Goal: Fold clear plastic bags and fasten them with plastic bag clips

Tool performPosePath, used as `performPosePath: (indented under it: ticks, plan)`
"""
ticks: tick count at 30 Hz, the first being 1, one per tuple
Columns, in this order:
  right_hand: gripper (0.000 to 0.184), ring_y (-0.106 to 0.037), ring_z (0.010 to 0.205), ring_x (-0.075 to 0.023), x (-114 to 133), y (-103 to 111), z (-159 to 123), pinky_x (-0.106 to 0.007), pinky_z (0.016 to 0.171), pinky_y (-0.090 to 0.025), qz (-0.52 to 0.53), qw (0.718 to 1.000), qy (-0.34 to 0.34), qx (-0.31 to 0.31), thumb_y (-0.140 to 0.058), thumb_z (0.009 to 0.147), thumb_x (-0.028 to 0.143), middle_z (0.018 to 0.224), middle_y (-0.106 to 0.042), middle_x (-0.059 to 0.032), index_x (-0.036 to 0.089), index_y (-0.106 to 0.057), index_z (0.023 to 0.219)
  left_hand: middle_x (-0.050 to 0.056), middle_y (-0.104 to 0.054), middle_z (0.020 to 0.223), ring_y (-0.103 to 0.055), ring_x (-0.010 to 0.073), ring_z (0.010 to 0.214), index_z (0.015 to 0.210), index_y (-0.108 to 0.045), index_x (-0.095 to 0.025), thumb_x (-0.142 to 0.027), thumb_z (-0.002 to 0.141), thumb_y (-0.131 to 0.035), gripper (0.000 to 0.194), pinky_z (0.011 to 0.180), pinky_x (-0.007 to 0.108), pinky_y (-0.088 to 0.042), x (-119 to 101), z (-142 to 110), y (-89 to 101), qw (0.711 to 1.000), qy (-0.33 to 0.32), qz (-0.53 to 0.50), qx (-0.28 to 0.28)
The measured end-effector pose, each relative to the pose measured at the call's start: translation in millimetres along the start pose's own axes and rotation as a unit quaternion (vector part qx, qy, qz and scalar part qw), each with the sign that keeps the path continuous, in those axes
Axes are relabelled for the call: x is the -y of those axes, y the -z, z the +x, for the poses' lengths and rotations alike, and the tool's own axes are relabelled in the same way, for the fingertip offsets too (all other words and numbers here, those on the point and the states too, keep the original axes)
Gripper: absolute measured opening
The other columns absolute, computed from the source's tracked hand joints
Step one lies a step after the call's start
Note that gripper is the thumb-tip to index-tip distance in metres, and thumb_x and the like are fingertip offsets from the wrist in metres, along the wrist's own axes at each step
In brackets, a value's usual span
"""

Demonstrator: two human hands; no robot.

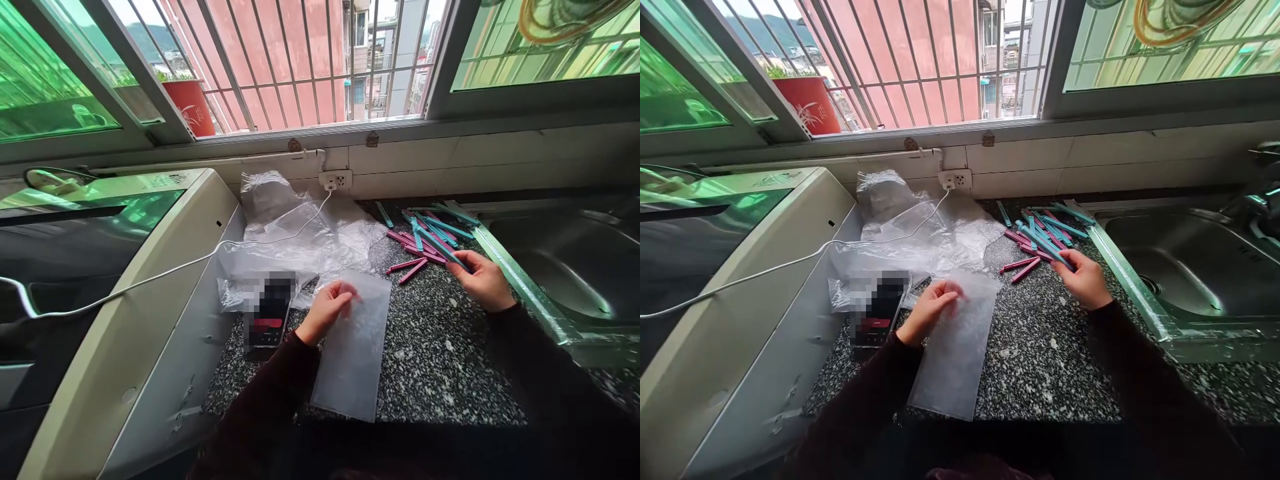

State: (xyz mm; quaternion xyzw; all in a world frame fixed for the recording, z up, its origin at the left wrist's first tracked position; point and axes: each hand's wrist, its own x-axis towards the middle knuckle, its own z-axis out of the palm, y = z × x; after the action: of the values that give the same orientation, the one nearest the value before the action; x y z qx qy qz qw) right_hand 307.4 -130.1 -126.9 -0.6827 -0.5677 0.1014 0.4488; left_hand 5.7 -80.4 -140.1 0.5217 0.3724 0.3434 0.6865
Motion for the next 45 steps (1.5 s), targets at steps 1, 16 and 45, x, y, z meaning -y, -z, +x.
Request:
performPosePath:
  ticks: [1, 16, 45]
  plan:
    - [0.026, -0.052, 0.054, -0.0146, 9.4, -9.1, -5.3, -0.026, 0.051, -0.042, 0.023, 0.999, 0.019, 0.019, -0.058, 0.073, 0.043, 0.069, -0.061, -0.0019, 0.02, -0.061, 0.084, -0.001, -0.064, 0.06, -0.039, 0.006, 0.036, 0.073, -0.053, -0.016, -0.029, 0.064, -0.058, 0.017, 0.04, 0.021, -0.029, -0.6, -0.2, -0.1, 1.0, 0.005, 0.001, 0.0]
    - [0.016, -0.065, 0.069, -0.0203, 30.4, -73.3, -45.4, -0.03, 0.063, -0.052, 0.0, 0.972, 0.194, 0.135, -0.052, 0.079, 0.03, 0.081, -0.069, -0.0067, 0.022, -0.061, 0.09, 0.001, -0.064, 0.065, -0.039, 0.0078, 0.044, 0.069, -0.056, -0.015, -0.028, 0.066, -0.054, 0.013, 0.044, 0.021, -0.03, -5.4, -3.1, -1.3, 0.998, -0.017, 0.066, 0.01]
    - [0.042, -0.034, 0.047, -0.0104, 44.6, -67.7, -56.6, -0.022, 0.041, -0.032, 0.187, 0.926, 0.009, 0.327, -0.041, 0.081, 0.059, 0.055, -0.039, 0.0023, 0.019, -0.054, 0.073, -0.003, -0.044, 0.049, -0.036, 0.0093, 0.044, 0.061, -0.046, -0.018, -0.064, 0.071, -0.051, 0.047, 0.045, 0.025, -0.027, 18.5, -3.9, -4.0, 0.991, -0.1, -0.082, -0.027]
